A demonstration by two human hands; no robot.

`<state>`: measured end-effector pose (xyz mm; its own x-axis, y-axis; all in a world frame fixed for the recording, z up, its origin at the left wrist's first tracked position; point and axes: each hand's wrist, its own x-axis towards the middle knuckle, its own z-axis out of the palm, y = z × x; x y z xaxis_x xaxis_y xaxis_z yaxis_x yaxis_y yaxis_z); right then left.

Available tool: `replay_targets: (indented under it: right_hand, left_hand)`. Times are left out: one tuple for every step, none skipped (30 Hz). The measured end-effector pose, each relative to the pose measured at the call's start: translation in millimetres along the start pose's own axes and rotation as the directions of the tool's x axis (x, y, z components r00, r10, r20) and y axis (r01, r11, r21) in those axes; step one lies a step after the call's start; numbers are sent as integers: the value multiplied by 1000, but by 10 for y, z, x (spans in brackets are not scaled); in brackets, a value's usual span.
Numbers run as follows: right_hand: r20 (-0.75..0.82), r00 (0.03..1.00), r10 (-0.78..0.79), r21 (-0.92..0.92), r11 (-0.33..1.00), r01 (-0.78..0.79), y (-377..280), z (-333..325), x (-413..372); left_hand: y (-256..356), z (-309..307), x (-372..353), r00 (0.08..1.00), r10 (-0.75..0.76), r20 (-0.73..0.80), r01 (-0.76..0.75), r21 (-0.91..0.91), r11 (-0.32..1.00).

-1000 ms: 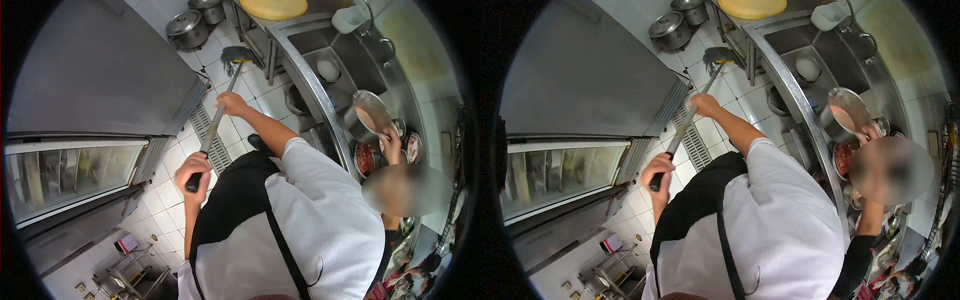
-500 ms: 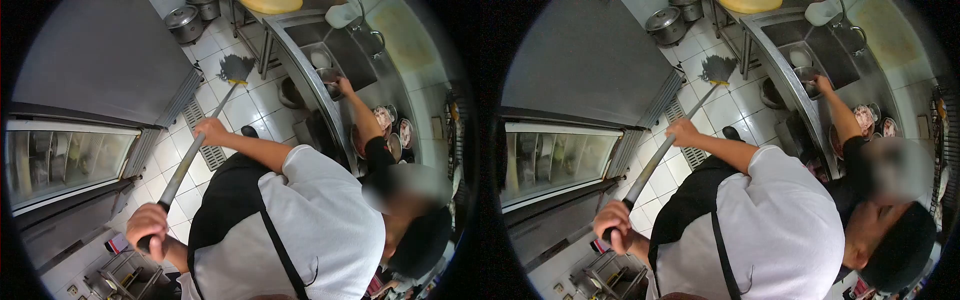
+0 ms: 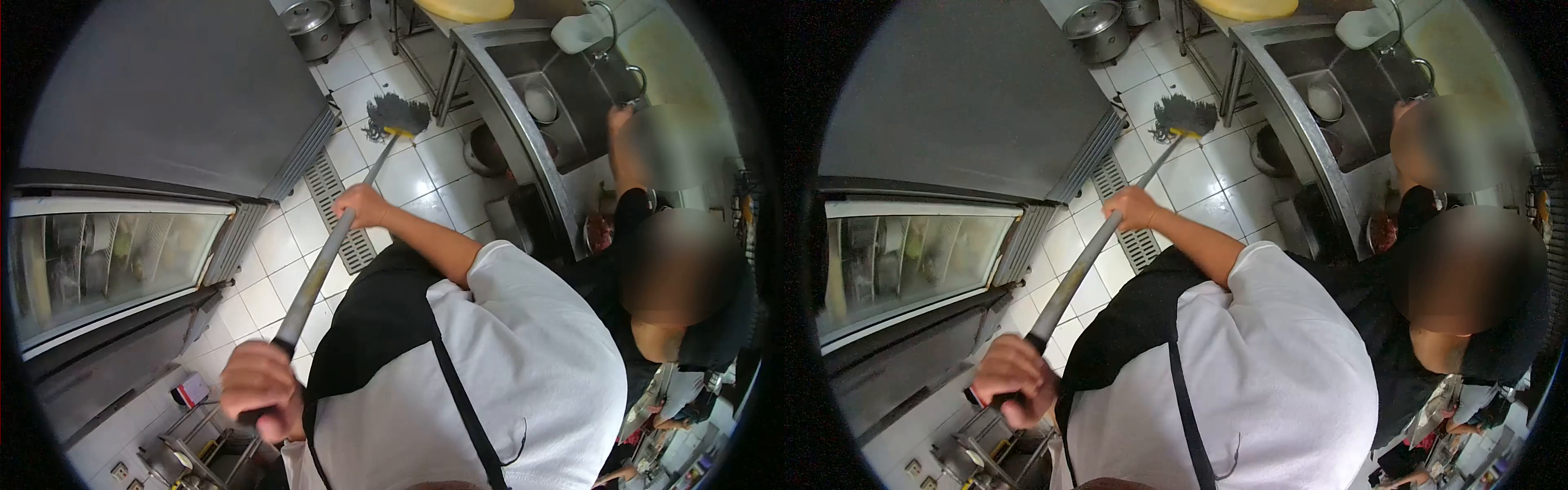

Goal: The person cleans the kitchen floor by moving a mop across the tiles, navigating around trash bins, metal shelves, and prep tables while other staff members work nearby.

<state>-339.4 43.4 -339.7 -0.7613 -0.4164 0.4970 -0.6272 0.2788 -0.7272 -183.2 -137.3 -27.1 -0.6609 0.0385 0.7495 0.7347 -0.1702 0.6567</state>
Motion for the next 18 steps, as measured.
replay_targets:
  right_hand:
    - [-3,1000,28,-37,999,-28,154,-77,1]
    - [-8,998,55,-76,996,-55,297,-177,22]
    - [-16,999,51,-84,995,-52,412,-290,61]
    - [-22,999,49,-92,994,-51,524,-391,98]
    - [-48,996,79,-147,985,-86,681,-438,125]
    - [-72,991,109,-203,972,-121,843,-457,150]
    - [-97,986,134,-256,954,-155,959,-488,180]
    - [-94,984,153,-268,948,-173,1070,-511,202]
    - [-91,981,174,-278,941,-192,1112,-535,226]
    - [-90,975,202,-287,932,-220,1072,-538,244]
    - [-103,972,210,-326,916,-232,1011,-526,274]
    - [-125,970,210,-307,921,-239,941,-468,266]
    - [-141,969,205,-296,925,-238,843,-413,280]
    - [-158,969,191,-288,930,-230,751,-374,307]
    - [-153,960,235,-249,931,-267,575,-318,333]
    - [-165,958,235,-237,933,-270,385,-240,345]
    - [-184,954,239,-221,935,-277,177,-138,352]
    - [-202,949,243,-206,937,-283,-27,-22,360]
  left_hand:
    - [-156,27,-30,998,-17,53,19,-31,999]
    - [-295,67,-76,998,-34,56,35,-4,999]
    - [-454,91,-131,996,-41,77,42,-18,999]
    - [-607,120,-176,994,-83,70,83,6,997]
    - [-760,115,-211,981,-142,131,150,-52,987]
    - [-853,138,-151,963,-198,181,203,-7,979]
    - [-959,163,-149,956,-221,195,223,9,975]
    - [-1061,167,-157,948,-242,206,242,27,970]
    - [-1123,157,-126,947,-240,213,241,24,970]
    - [-1147,134,-83,944,-244,223,247,18,969]
    - [-1127,110,-38,940,-248,235,254,7,967]
    - [-1061,98,55,944,-242,226,247,7,969]
    - [-961,56,137,947,-231,222,236,5,972]
    - [-855,-1,214,953,-212,217,217,2,976]
    - [-733,-89,299,951,-207,231,218,-21,976]
    - [-595,-203,382,945,-204,255,221,-40,974]
    - [-462,-316,460,945,-178,273,204,-70,976]
    - [-332,-442,537,945,-152,289,188,-101,977]
